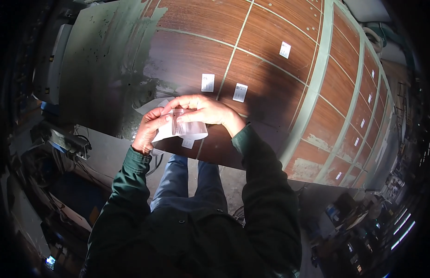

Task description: Applying identification labels to wood panels and operating the control interface of a manufacturing machine.

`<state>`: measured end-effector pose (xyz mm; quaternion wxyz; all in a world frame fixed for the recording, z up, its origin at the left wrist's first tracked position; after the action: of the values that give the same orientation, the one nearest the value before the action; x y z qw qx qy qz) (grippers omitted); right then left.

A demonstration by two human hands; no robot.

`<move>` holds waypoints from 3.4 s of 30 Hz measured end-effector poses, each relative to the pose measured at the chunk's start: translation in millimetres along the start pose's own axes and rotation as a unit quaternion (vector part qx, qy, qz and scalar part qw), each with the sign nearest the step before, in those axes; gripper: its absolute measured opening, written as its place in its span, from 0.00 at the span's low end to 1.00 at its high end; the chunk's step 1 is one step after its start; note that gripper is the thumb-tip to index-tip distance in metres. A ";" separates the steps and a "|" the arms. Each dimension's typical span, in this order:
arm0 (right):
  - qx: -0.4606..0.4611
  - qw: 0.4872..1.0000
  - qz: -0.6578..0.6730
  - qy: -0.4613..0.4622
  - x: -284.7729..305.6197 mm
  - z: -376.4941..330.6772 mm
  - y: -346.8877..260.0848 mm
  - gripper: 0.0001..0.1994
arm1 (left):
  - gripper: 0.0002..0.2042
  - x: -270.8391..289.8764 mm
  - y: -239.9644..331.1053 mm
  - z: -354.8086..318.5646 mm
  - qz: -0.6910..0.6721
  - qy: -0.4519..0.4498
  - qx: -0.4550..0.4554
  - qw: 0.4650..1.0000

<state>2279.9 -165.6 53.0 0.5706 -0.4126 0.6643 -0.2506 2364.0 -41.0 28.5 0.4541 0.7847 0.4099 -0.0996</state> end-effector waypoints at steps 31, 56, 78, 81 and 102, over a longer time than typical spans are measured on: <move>0.039 0.893 -0.299 0.335 258.3 40.4 -88.5 0.10 | 0.12 27.9 -38.3 -50.9 -0.018 0.125 0.056 0.990; -0.105 0.950 -0.295 0.005 -4.8 14.1 -25.9 0.08 | 0.09 -7.2 46.4 -35.6 0.251 -0.039 -0.079 0.964; -0.128 0.890 -0.342 0.272 36.7 -105.6 -106.8 0.06 | 0.11 -11.4 115.0 -38.9 0.345 -0.088 -0.041 0.934; -0.152 0.872 -0.349 0.307 42.2 -125.9 -112.6 0.06 | 0.12 -20.3 117.9 -31.5 0.356 -0.093 -0.032 0.929; -0.119 0.910 -0.315 0.242 72.7 -177.0 -98.4 0.05 | 0.14 -71.6 103.6 16.7 0.433 -0.128 -0.027 0.892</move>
<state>2134.3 -303.2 131.5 0.2305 -0.5917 0.6425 -0.4289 2397.6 -119.8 122.3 0.5220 0.8522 -0.0300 0.0186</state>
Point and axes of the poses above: each hand's wrist, its own z-axis towards the middle knuckle, its own x-axis out of the back of the hand, y = z × x, the point moved 5 cm from there along z, towards the middle knuckle, and after that the axes turned 4 degrees about -x, right-handed, at the moved point
